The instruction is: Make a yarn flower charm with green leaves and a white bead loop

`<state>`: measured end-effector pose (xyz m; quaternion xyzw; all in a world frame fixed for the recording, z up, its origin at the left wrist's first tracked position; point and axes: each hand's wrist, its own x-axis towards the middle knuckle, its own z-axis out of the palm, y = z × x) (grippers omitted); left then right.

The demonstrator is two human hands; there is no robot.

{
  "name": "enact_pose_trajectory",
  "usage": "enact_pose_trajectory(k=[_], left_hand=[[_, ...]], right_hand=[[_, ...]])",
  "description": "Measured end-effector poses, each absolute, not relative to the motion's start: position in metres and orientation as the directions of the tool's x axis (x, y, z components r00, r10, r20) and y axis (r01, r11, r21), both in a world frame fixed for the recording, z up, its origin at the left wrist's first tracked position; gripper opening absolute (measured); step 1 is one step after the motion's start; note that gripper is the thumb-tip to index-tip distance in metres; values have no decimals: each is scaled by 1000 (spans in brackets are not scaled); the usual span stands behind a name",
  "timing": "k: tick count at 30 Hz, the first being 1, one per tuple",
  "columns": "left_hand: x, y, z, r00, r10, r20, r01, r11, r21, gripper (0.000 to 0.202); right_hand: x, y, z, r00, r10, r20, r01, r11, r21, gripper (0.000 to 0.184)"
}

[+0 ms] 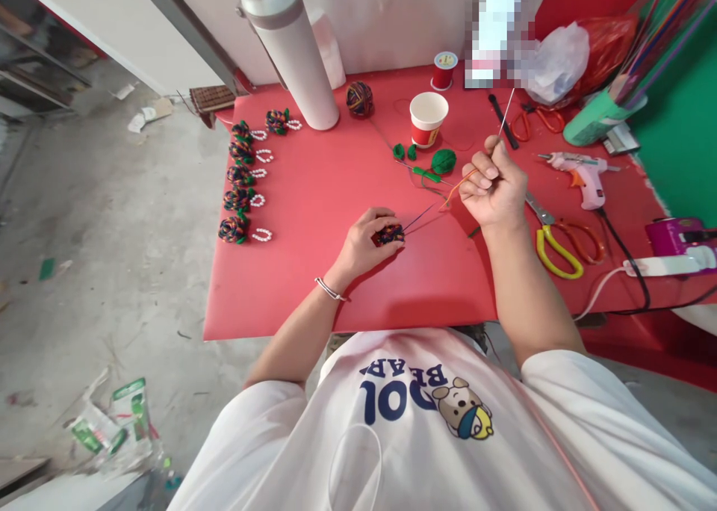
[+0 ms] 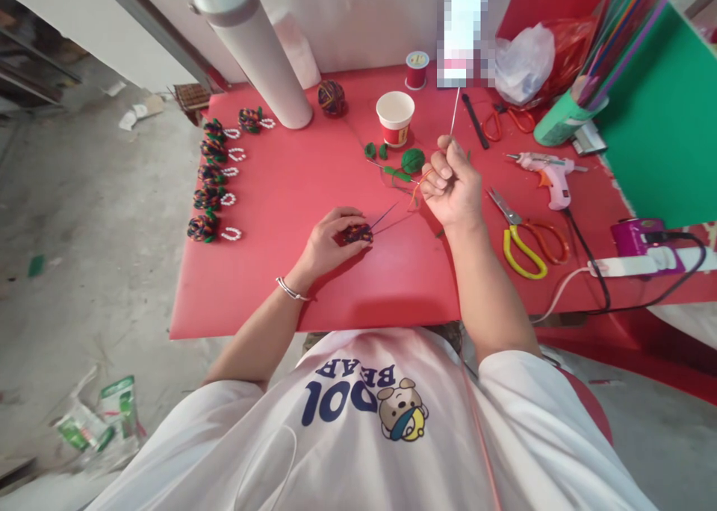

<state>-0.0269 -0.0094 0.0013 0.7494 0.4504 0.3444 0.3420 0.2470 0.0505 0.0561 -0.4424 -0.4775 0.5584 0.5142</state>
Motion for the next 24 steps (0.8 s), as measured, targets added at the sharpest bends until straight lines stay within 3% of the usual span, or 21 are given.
enact_pose_trajectory(k=[5,16,21,24], left_hand=[[-38,-8,5,393,899,192,459,-373,806,50],[-56,0,5,297,942,159,438,-282,853,11],[-54,0,5,242,944,223,420,-310,853,9],[-53,1,2,158,970,184,341,-228,912,7]], right_hand=[[248,50,55,-73,997,-13,-148,-24,-989,38],[244,47,55,-94,995,-38,-148,-52,-988,31],[241,47,49,-111,992,-67,-270,-95,-958,30],[242,47,46,-152,985,-79,-309,-123,-943,31]])
